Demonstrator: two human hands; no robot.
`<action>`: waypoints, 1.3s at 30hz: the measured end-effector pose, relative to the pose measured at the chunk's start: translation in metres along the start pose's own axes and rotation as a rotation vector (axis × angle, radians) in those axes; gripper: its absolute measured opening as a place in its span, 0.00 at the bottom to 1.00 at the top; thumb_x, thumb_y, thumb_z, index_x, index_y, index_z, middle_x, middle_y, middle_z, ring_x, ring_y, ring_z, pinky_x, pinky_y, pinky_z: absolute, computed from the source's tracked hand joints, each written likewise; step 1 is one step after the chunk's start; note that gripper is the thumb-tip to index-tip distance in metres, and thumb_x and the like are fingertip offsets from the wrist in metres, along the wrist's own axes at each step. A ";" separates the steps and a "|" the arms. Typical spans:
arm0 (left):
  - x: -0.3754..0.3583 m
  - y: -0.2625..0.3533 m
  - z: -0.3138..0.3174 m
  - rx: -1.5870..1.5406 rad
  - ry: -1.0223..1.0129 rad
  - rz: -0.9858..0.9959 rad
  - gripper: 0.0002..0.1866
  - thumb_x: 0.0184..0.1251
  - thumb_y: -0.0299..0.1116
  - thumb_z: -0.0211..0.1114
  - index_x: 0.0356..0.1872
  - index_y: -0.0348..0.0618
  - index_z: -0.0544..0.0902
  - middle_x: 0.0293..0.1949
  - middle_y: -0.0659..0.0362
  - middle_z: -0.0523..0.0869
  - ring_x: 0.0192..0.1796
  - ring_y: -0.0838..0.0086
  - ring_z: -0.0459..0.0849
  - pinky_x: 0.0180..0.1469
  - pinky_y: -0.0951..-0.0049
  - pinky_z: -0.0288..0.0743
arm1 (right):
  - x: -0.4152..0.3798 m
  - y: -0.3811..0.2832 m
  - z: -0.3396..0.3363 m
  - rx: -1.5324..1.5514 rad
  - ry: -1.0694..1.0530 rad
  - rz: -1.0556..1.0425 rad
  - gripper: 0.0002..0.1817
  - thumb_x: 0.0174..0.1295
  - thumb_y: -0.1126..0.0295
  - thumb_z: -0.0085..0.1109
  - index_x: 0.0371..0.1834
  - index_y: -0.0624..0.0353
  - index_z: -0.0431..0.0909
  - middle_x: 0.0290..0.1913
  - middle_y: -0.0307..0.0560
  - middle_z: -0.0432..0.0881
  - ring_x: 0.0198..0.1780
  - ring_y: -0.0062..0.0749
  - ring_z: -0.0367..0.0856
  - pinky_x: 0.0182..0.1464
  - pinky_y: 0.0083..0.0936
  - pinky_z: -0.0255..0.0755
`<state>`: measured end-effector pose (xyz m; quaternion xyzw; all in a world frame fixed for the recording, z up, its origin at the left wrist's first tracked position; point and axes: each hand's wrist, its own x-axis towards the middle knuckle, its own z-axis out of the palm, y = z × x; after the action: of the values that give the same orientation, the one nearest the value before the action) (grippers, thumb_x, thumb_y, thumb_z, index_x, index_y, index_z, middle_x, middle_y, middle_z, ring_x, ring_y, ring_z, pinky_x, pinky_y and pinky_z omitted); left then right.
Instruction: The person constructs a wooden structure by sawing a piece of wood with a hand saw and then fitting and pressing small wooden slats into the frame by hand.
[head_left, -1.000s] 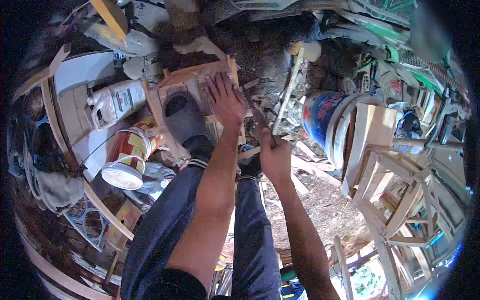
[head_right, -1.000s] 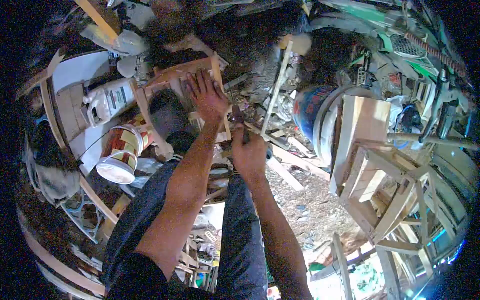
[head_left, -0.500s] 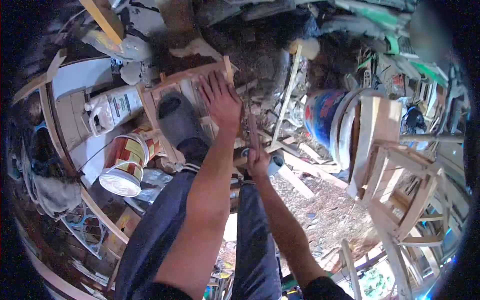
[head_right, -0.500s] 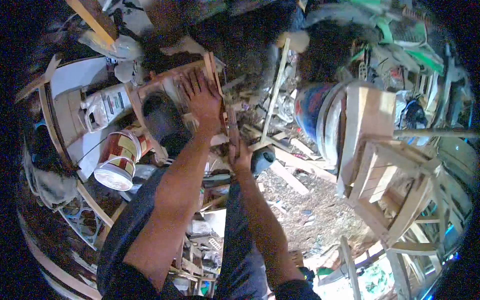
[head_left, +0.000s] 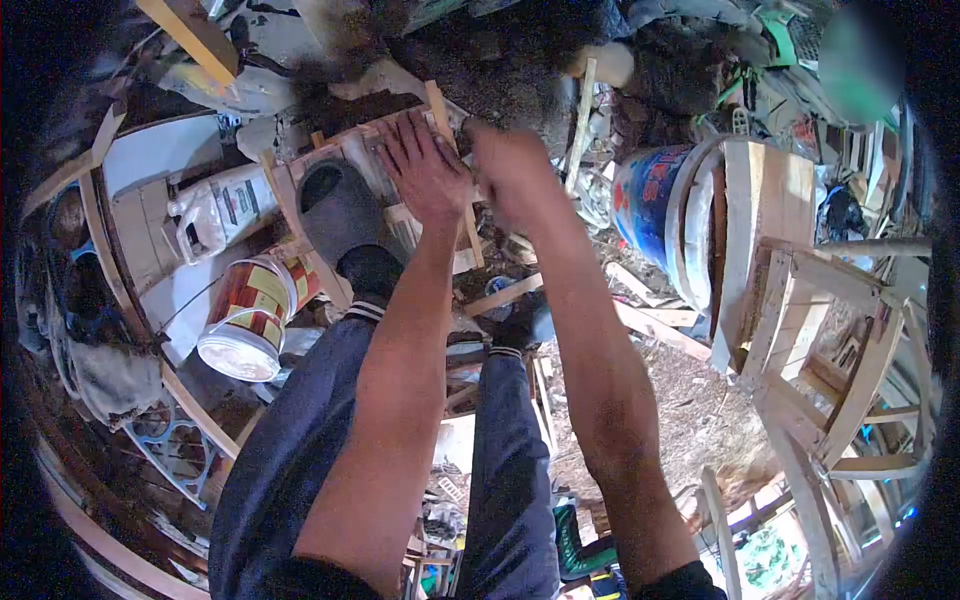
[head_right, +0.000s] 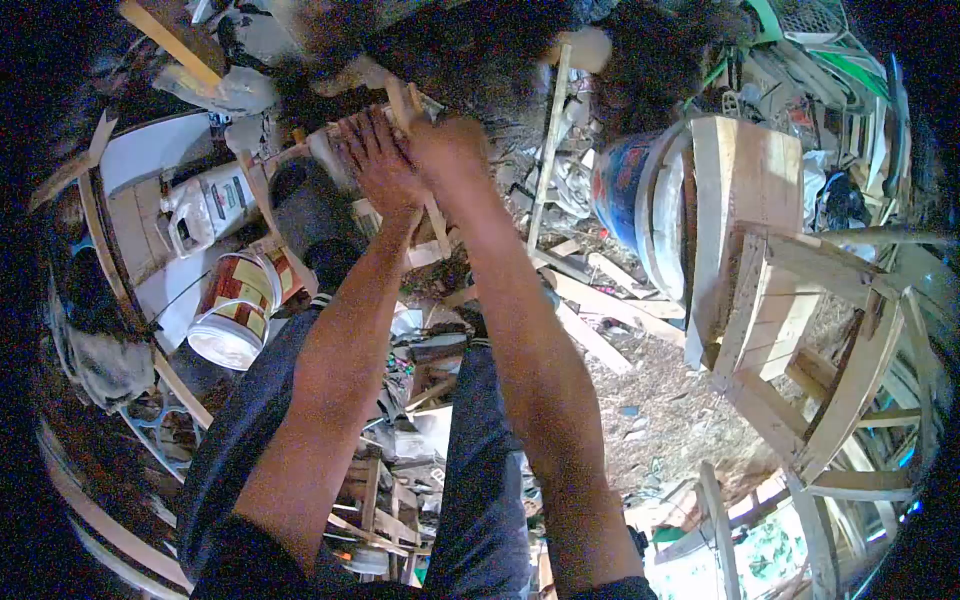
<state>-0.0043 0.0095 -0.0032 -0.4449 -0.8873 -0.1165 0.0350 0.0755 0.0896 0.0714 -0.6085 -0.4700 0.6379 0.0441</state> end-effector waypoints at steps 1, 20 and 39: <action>0.000 0.000 0.000 0.003 -0.003 0.001 0.26 0.68 0.38 0.43 0.66 0.40 0.65 0.68 0.48 0.63 0.74 0.52 0.51 0.72 0.51 0.42 | -0.002 -0.008 -0.001 0.002 -0.002 0.003 0.27 0.62 0.52 0.55 0.25 0.72 0.77 0.17 0.56 0.74 0.19 0.34 0.69 0.27 0.37 0.67; 0.003 0.002 0.003 0.021 0.009 -0.027 0.29 0.60 0.37 0.50 0.65 0.41 0.65 0.65 0.50 0.67 0.73 0.53 0.52 0.73 0.52 0.43 | -0.095 0.095 0.002 -0.120 0.159 -0.290 0.23 0.65 0.55 0.49 0.46 0.68 0.76 0.38 0.71 0.78 0.43 0.65 0.78 0.46 0.47 0.71; -0.004 0.002 0.002 0.031 0.030 -0.029 0.28 0.61 0.36 0.51 0.64 0.41 0.67 0.67 0.52 0.65 0.74 0.55 0.50 0.73 0.52 0.42 | -0.052 0.044 -0.005 -0.406 0.428 -0.535 0.22 0.64 0.55 0.54 0.34 0.69 0.79 0.23 0.59 0.80 0.24 0.45 0.76 0.31 0.32 0.70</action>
<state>-0.0003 0.0080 -0.0055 -0.4298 -0.8947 -0.1097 0.0535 0.1159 0.0355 0.0823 -0.5801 -0.7086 0.3569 0.1843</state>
